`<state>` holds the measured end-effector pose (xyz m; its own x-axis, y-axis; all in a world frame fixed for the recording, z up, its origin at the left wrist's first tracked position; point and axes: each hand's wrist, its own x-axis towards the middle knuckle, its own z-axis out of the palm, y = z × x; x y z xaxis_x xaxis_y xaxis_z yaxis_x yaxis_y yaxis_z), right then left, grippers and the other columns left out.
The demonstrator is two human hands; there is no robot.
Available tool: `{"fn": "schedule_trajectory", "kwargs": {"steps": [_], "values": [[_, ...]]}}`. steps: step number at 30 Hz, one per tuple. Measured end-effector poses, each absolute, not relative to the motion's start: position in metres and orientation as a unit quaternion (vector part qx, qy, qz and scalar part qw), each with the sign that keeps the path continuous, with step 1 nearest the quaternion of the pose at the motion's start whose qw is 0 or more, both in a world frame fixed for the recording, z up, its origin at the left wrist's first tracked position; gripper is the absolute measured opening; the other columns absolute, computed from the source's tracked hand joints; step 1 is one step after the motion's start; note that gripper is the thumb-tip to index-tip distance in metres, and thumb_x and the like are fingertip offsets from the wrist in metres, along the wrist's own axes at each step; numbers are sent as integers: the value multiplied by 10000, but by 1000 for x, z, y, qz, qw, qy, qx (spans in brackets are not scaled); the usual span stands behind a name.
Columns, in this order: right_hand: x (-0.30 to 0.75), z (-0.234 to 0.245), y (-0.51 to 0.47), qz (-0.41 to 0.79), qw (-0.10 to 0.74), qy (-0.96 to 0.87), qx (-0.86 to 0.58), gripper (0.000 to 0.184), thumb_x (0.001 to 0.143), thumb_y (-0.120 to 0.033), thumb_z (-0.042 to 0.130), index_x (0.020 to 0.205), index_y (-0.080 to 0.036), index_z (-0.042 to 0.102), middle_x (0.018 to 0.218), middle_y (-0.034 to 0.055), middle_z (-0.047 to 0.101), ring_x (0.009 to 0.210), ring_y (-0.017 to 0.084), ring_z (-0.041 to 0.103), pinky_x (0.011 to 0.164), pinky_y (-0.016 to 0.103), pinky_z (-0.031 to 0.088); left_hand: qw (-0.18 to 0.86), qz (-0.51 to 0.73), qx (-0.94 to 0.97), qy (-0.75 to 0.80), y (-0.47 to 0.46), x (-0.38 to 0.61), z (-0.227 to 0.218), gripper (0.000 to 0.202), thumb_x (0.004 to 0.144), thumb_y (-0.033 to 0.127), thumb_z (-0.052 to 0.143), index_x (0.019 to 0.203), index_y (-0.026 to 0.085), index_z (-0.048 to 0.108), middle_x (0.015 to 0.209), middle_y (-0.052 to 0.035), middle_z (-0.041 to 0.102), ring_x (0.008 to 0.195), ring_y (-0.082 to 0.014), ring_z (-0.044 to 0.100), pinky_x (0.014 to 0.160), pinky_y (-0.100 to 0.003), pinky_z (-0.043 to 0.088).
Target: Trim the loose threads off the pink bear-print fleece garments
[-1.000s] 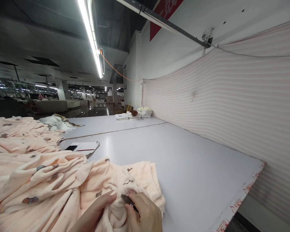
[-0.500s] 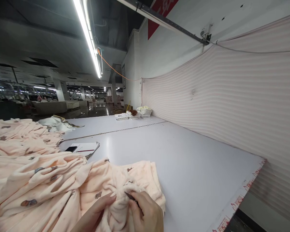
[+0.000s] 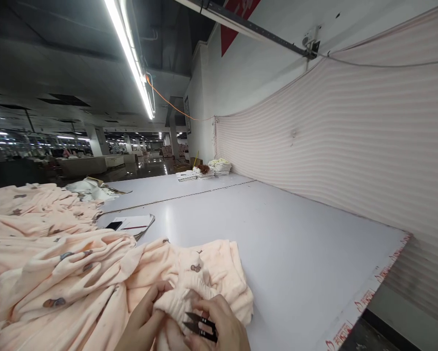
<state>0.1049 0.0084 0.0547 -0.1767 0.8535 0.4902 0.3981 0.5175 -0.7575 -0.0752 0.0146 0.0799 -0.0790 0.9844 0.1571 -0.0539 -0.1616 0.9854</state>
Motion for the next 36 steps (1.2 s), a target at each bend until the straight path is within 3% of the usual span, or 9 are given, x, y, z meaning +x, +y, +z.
{"fn": "schedule_trajectory", "kwargs": {"steps": [2,5,10,14,19,24,30,33,36], "values": [[102,61,9,227,494,-733,-408,239,776,-311,609,1008,-282,655,883,10,653,740,149,654,650,189,520,518,570,475,426,13,-73,79,86,722,184,612,792,223,581,721,34,557,700,-166,514,678,-247,391],[98,67,11,190,507,-734,-409,171,823,-285,572,959,-268,674,844,16,661,730,152,649,645,196,501,593,566,416,394,9,-71,82,195,694,228,701,825,219,557,747,38,572,650,-134,529,625,-226,393],[98,61,13,192,521,-719,-419,186,835,-300,570,977,-265,684,819,13,660,720,154,653,631,201,502,703,555,308,322,4,-65,86,307,655,222,763,829,230,510,750,29,635,694,-164,623,651,-247,430],[99,58,13,181,524,-728,-403,194,834,-276,564,985,-251,684,842,21,669,725,150,657,640,199,509,714,555,276,326,4,-61,82,352,623,236,790,842,225,514,783,12,652,744,-199,653,707,-288,452],[100,68,11,151,500,-749,-408,190,826,-271,585,989,-244,678,827,17,677,685,145,671,608,185,531,710,554,299,316,7,-63,80,339,603,213,807,791,221,525,743,40,644,606,-120,594,601,-218,396],[101,76,7,73,468,-774,-420,191,817,-243,596,990,-247,677,830,16,689,700,162,688,590,184,532,699,545,308,347,5,-65,85,341,602,210,809,820,225,547,729,44,636,630,-134,581,617,-230,407],[92,68,9,115,509,-749,-409,182,812,-280,583,955,-232,684,809,24,675,677,153,668,585,187,517,679,520,352,380,6,-70,76,293,620,288,809,807,226,593,679,44,659,574,-132,569,617,-235,422],[98,63,9,143,544,-708,-427,190,857,-301,524,914,-247,697,783,23,670,695,152,661,605,191,504,673,518,331,412,10,-81,68,280,614,301,807,831,232,645,725,11,706,700,-203,630,669,-275,469],[108,55,9,171,596,-621,-480,223,858,-395,546,918,-228,680,838,40,683,751,164,661,656,197,511,679,512,303,429,14,-92,67,369,654,382,756,982,240,668,856,-47,745,940,-302,645,800,-371,492]]}}
